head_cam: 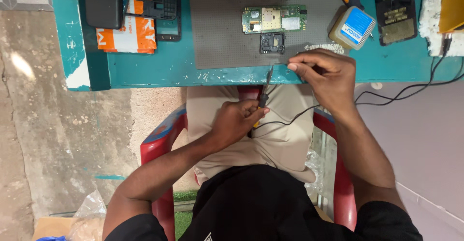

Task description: The person applies flux to a small circuit board and uses a soldering iron to repair or attach components, handling the board and tools by hand on a workbench.

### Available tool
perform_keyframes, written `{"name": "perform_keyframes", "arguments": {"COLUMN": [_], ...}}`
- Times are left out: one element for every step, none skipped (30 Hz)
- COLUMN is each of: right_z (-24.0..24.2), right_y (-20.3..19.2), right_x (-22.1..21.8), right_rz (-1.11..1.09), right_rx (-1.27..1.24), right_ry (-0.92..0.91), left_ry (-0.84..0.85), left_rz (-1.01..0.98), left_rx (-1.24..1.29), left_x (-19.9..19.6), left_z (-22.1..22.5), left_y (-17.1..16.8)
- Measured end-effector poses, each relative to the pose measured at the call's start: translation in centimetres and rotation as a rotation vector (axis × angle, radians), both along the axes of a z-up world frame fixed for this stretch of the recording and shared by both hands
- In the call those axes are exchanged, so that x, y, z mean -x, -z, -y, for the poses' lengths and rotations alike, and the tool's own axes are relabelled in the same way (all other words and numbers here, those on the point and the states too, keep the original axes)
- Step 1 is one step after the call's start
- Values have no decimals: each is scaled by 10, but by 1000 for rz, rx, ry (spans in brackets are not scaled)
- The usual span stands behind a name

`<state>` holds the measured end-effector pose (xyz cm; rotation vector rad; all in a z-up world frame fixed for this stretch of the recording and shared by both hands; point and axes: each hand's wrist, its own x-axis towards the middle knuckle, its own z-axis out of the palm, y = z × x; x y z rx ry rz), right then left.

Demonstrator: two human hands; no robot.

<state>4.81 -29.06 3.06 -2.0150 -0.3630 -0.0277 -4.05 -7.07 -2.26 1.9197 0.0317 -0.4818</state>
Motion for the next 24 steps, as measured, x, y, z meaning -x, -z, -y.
{"name": "perform_keyframes", "arguments": {"right_z": [-1, -1, 0, 0, 0, 0, -1, -2, -2, -2, -2, -1, -2, -2, -2, -1, 1, 1, 2, 3, 2, 2, 2, 3], "right_y": [0, 0, 1, 1, 2, 3, 4, 5, 5, 5, 5, 6, 7, 8, 9, 10, 11, 11, 10, 10, 11, 13, 14, 14], "right_x": [1, 4, 6, 8, 9, 9, 10, 10, 10, 9, 9, 9, 8, 7, 5, 3, 3, 2, 2, 2, 1, 2, 3, 3], "right_rz": [43, 81, 107, 132, 157, 166, 175, 185, 209, 234, 258, 292, 326, 362, 349, 335, 322, 341, 360, 375, 378, 378, 377, 358], "right_rx": [-14, -25, -2, 20, 43, 45, 47, 48, 80, 112, 145, 161, 177, 191, 155, 120, 86, 103, 120, 138, 176, 217, 257, 192], "right_ry": [-27, -54, -56, -57, -58, -65, -72, -76, -94, -112, -131, -108, -85, -65, -58, -51, -43, -85, -127, -170, -116, -59, -1, -33], "left_ry": [5, 11, 15, 21, 26, 30, 33, 39, 35, 30, 25, 29, 33, 34, 36, 39, 42, 45, 48, 52, 40, 34, 27, 15], "left_rz": [-2, -10, 4, 18, 32, 49, 65, 83, 82, 81, 80, 79, 78, 78, 91, 104, 117, 83, 50, 14, 30, 45, 59, 71], "left_rx": [-28, -54, -43, -32, -22, -33, -44, -55, -51, -46, -42, -42, -43, -44, -33, -21, -8, -8, -8, -7, -8, -7, -6, -5], "left_x": [0, 2, 1, 1, 0, 0, -1, -1, -1, -1, -1, -1, 0, 0, -1, -1, -1, -2, -2, -2, -2, -1, -1, -1], "left_z": [0, 1, 1, 1, 1, 1, 1, 1, 1, 1, 1, 0, 0, -1, -2, -2, -1, -2, -2, -3, -3, -2, -2, -1], "left_y": [-1, -1, 0, 1, 2, 3, 4, 4, 4, 4, 4, 4, 3, 3, 3, 3, 2, 2, 1, 0, 1, 2, 3, 4]}}
